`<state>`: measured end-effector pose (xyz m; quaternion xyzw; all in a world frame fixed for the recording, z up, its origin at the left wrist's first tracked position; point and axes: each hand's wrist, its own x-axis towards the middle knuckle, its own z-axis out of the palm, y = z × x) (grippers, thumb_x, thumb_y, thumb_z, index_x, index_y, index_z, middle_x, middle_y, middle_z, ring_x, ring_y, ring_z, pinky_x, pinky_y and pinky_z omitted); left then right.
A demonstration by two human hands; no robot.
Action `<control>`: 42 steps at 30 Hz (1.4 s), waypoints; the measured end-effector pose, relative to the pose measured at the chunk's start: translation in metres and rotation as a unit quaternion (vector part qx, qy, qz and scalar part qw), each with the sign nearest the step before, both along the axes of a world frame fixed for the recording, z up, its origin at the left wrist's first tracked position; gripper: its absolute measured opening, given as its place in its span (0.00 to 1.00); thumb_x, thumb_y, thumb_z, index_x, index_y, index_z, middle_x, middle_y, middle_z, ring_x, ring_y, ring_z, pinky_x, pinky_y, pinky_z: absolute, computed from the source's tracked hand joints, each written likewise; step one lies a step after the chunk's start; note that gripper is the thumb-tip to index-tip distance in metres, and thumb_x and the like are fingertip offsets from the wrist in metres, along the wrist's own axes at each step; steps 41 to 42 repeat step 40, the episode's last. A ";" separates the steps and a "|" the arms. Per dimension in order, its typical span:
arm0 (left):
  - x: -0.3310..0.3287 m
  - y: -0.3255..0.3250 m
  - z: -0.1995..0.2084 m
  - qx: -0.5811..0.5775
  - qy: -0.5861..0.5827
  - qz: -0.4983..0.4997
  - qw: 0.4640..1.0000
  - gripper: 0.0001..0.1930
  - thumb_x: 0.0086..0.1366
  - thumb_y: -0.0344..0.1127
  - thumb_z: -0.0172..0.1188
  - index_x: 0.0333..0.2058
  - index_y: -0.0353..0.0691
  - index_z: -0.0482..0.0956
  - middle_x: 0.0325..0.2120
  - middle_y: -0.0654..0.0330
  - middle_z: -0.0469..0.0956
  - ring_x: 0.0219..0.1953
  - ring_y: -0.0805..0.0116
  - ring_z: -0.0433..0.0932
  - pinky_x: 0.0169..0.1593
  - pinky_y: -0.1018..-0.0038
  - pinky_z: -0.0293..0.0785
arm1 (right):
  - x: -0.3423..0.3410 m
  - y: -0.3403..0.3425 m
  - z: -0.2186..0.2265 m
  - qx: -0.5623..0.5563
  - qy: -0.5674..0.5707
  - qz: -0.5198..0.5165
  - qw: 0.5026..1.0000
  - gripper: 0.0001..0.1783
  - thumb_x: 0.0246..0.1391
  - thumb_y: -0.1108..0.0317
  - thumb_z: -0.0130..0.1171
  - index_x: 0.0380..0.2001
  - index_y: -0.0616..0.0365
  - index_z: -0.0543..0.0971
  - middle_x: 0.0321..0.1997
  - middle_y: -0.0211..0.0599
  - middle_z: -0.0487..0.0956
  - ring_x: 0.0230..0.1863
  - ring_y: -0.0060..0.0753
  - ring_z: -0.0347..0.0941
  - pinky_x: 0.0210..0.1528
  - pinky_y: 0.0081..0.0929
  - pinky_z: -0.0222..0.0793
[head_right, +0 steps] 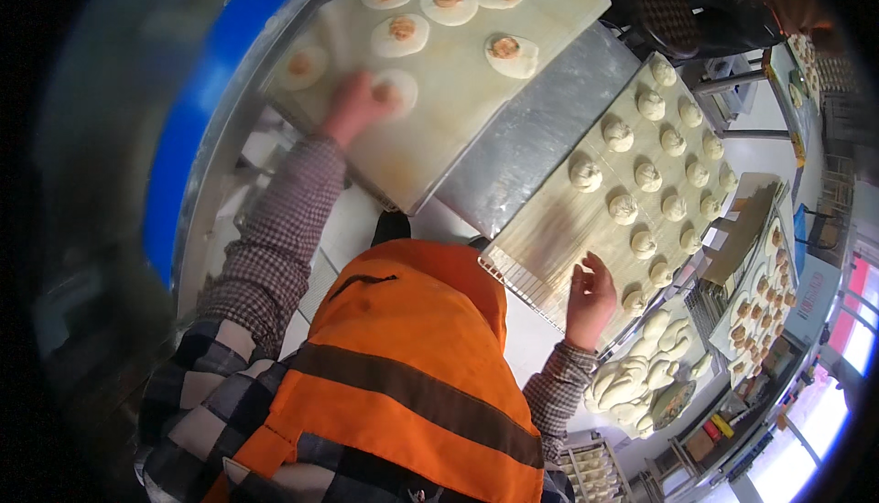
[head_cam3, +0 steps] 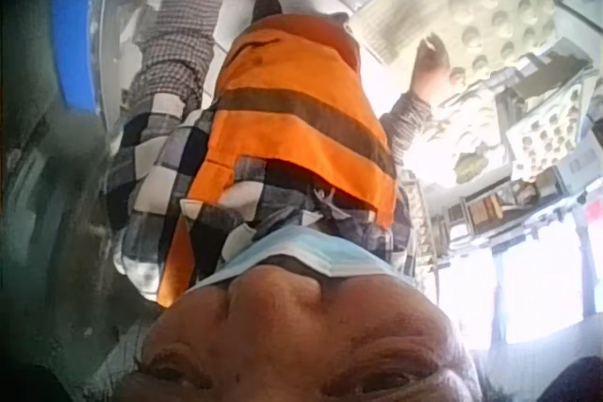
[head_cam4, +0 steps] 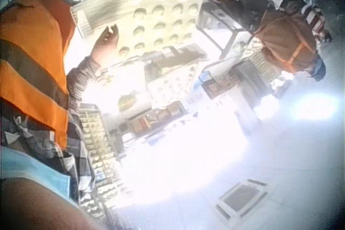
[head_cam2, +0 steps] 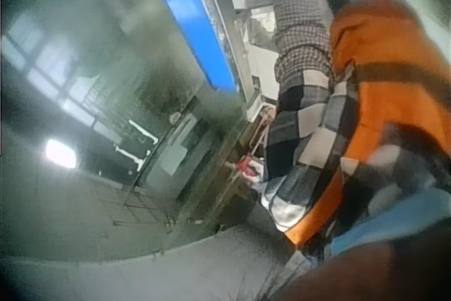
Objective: The person places filling onto flattened dough discs, folds the dough around the filling, and seals each bun by hand. The finished buns are placed on a tray and a conveyor belt in a commercial kitchen.
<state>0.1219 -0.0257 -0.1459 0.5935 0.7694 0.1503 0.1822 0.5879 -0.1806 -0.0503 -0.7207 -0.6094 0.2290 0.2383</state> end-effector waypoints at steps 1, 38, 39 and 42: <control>-0.002 0.003 -0.002 -0.004 -0.023 -0.004 1.000 0.33 0.43 0.52 0.71 0.42 0.32 0.75 0.37 0.44 0.79 0.40 0.47 0.79 0.46 0.58 0.75 | -0.020 0.001 0.004 0.000 0.022 0.015 1.000 0.14 0.51 0.75 0.63 0.43 0.59 0.79 0.35 0.34 0.81 0.25 0.23 0.74 0.28 0.21 0.70; 0.034 -0.132 0.135 -0.150 -0.530 -0.110 0.827 0.26 0.61 0.37 0.62 0.57 0.37 0.67 0.44 0.61 0.76 0.44 0.72 0.74 0.49 0.74 0.72 | -0.228 0.047 0.044 -0.069 0.285 0.226 0.929 0.06 0.52 0.71 0.59 0.34 0.59 0.79 0.28 0.44 0.79 0.28 0.40 0.76 0.31 0.36 0.71; 0.039 -0.130 0.132 -0.163 -0.511 -0.140 0.832 0.28 0.61 0.38 0.62 0.58 0.38 0.66 0.46 0.61 0.75 0.45 0.71 0.74 0.50 0.73 0.72 | -0.220 0.046 0.040 -0.104 0.308 0.213 0.921 0.06 0.53 0.71 0.59 0.35 0.58 0.79 0.29 0.44 0.80 0.29 0.39 0.77 0.32 0.37 0.71; 0.044 -0.128 0.128 -0.177 -0.491 -0.169 0.836 0.29 0.62 0.39 0.63 0.59 0.39 0.65 0.47 0.61 0.75 0.46 0.70 0.75 0.51 0.72 0.72 | -0.212 0.047 0.035 -0.141 0.340 0.197 0.909 0.06 0.54 0.71 0.59 0.36 0.58 0.79 0.30 0.44 0.81 0.30 0.38 0.78 0.32 0.38 0.71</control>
